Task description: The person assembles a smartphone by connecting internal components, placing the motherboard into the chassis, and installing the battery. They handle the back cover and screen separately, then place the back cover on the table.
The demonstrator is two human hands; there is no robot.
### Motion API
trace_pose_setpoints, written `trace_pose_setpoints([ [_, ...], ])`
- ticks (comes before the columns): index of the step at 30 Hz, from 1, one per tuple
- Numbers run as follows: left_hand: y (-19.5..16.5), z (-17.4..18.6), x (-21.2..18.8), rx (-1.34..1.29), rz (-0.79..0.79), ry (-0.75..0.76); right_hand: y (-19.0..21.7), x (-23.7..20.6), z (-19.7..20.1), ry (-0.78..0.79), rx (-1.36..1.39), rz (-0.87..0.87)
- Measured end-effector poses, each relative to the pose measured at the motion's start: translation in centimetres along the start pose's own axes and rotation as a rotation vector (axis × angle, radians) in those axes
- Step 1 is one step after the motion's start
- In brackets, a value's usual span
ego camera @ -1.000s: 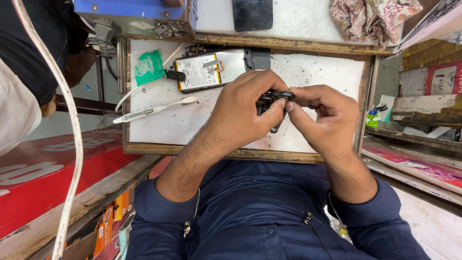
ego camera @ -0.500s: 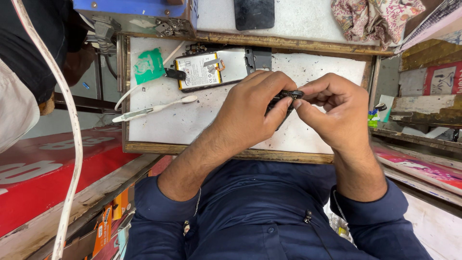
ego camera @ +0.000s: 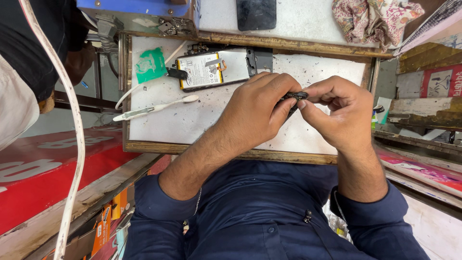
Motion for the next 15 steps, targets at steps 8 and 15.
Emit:
trace_pose_setpoints([
  [8,-0.46,-0.11,-0.36,0.042,-0.014,-0.045,-0.22,-0.54,-0.31,-0.055,0.062,0.002],
  [15,-0.69,-0.03,-0.44,0.047,-0.011,-0.052,-0.32,-0.31,-0.28,-0.025,0.072,-0.002],
])
Point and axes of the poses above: each hand's wrist, its own x-axis towards the middle knuckle, its own z-axis out of the back of the hand, y = z × x, the point moved 9 cm from there along x, towards the middle knuckle, and after that the axes turned 9 degrees about -x, right-handed, at the moved point
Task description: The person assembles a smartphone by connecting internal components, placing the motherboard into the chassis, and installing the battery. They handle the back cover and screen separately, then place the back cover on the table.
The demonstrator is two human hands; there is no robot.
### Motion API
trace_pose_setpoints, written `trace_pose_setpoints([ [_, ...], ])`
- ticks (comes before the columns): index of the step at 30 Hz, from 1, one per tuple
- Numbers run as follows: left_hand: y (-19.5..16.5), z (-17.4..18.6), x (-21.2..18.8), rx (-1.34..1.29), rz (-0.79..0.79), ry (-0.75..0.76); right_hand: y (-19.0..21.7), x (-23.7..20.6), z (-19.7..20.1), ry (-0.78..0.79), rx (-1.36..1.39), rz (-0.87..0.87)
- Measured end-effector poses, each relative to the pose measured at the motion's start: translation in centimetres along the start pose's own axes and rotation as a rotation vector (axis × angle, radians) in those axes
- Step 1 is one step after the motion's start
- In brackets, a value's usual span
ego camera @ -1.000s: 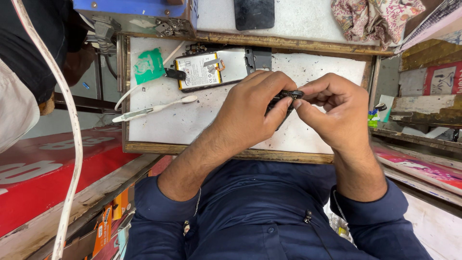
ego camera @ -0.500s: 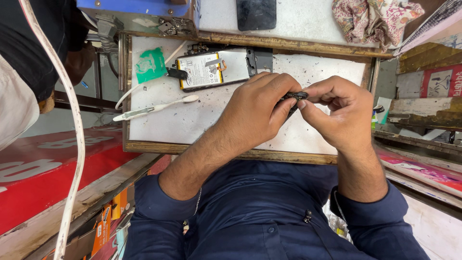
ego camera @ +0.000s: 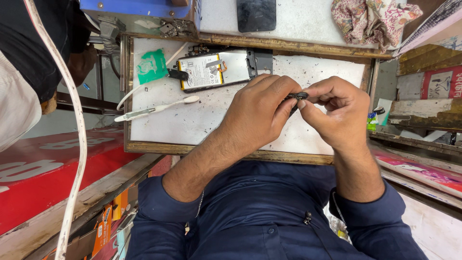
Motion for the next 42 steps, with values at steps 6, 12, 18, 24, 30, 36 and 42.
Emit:
trace_pose_setpoints([
  [6,-0.2,-0.1,-0.2,0.026,-0.010,-0.011,0.3,-0.1,-0.1,0.002,0.057,0.019],
  [12,-0.6,-0.2,-0.1,0.060,-0.032,-0.030,-0.1,-0.2,-0.1,-0.049,-0.012,-0.047],
  [18,-0.4,0.2,0.0,0.033,-0.007,-0.018,0.0,-0.1,-0.7,0.001,0.104,-0.064],
  [24,0.9,-0.4,-0.2,-0.022,0.037,-0.006,0.0,0.1,-0.5,0.077,0.059,-0.051],
  [30,3.0,-0.7,-1.3,-0.016,0.064,-0.057,-1.8,0.6,-1.4,0.220,0.033,-0.085],
  [36,4.0,-2.5,-3.7,0.097,0.142,-0.041,-6.2,0.7,-0.5,0.093,0.358,-0.222],
  [42,4.5,-5.4,-5.7,0.350,0.141,0.052,-9.6,0.3,0.2,0.042,0.520,-0.318],
])
Point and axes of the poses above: each hand's wrist, its own x-axis towards the middle knuckle, its own z-axis out of the back of the hand, y = z × x, the point moved 9 cm from there along x, towards the middle knuckle, and after that the axes turned 9 degrees about -x, right-handed, at the moved point
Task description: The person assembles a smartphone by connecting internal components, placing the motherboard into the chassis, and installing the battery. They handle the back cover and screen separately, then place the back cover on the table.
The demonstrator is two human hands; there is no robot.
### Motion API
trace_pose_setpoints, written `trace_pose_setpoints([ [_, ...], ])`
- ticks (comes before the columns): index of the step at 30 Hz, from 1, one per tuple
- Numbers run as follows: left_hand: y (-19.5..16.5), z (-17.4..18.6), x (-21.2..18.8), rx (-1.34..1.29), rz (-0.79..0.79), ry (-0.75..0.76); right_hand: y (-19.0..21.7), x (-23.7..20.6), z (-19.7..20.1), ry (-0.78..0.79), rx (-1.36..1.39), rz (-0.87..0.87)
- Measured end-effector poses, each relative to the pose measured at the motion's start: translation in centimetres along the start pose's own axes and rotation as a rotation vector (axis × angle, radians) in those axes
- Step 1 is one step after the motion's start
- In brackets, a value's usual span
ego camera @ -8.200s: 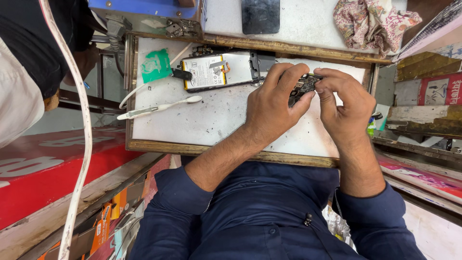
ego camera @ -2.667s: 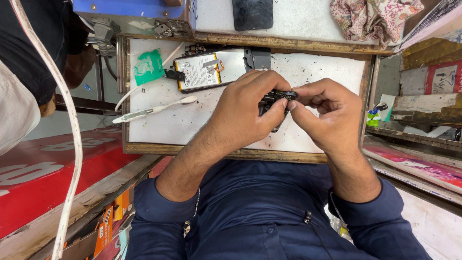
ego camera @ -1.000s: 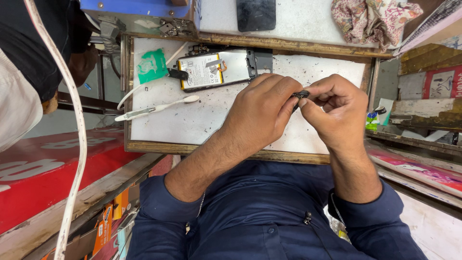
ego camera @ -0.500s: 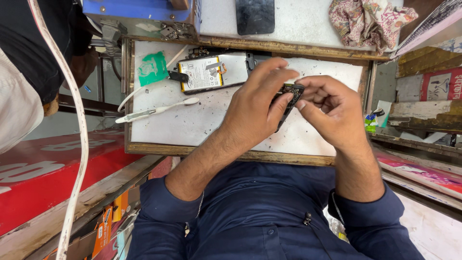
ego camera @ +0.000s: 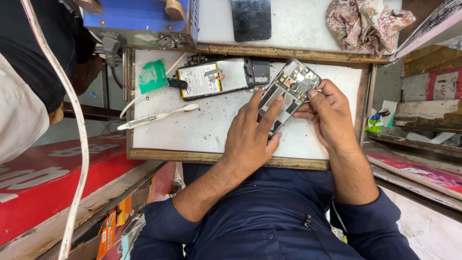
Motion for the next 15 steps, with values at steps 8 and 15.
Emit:
trace_pose_setpoints([
  [8,0.4,0.6,0.6,0.019,-0.054,0.127,3.1,-1.0,4.0,-0.249,-0.362,0.198],
  [15,2.2,6.0,0.6,0.059,-0.059,0.005,4.6,-2.6,3.7,-0.271,-0.583,0.435],
])
Point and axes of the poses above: each hand's wrist, its own x-axis towards the middle knuckle, its own z-axis out of the back of the hand, y = z × x, the point moved 9 cm from there along x, towards the middle knuckle, and after that the axes turned 9 degrees about -x, right-handed, at the moved point
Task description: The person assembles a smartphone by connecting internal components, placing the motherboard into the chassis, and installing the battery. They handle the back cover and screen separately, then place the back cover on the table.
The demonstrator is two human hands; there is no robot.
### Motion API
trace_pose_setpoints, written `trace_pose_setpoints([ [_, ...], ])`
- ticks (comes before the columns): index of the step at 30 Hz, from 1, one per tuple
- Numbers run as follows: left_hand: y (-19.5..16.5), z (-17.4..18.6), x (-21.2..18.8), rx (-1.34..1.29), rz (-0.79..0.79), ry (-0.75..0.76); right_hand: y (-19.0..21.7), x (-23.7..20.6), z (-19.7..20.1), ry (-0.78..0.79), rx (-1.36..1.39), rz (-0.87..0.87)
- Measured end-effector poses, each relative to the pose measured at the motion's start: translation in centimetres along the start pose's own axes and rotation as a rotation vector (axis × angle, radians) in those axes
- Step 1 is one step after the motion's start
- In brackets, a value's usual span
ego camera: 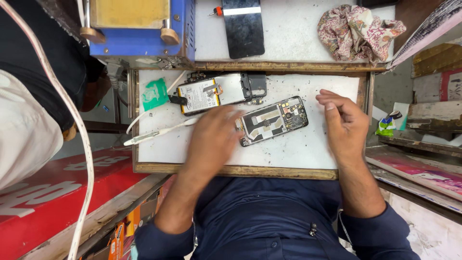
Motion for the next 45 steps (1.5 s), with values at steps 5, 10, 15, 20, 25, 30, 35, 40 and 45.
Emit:
trace_pose_setpoints([
  [5,4.8,7.1,-2.2,0.257,0.233,-0.251,0.3,0.1,0.6,-0.009,-0.041,0.066],
  [10,7.0,7.6,-2.0,0.428,0.231,-0.216,0.8,0.0,-0.2,0.014,-0.047,0.105],
  [15,7.9,7.3,-1.1,0.460,0.232,-0.242,0.5,0.0,-0.3,0.034,-0.051,0.094],
  [20,6.7,8.2,-1.4,0.397,0.151,-0.352,0.0,-0.1,-0.4,0.057,-0.057,0.084],
  [25,8.1,8.4,-2.7,-0.162,0.192,-0.515,0.1,-0.1,-1.3,0.078,-0.060,0.097],
  [30,10.6,5.0,-3.6,-0.503,0.543,-0.437,1.3,-0.1,-1.5,0.063,-0.148,0.171],
  [35,7.4,3.0,-3.5,-0.272,0.451,-0.214,1.8,-0.5,-1.7,0.041,-0.297,0.164],
  [40,7.7,5.4,-4.7,-0.067,0.430,-0.289,1.7,-0.7,-2.2,0.054,-0.239,0.120],
  [45,9.6,9.2,-5.3,0.217,0.448,-0.379,2.1,-1.0,-2.7,0.069,-0.320,0.177],
])
Point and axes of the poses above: each hand's wrist, its own x-axis towards the middle knuckle, its own z-axis out of the back of the hand, y = z × x, the point moved 9 cm from there along x, towards the middle knuckle, and after that the axes turned 9 degrees about -x, right-handed, at the moved point
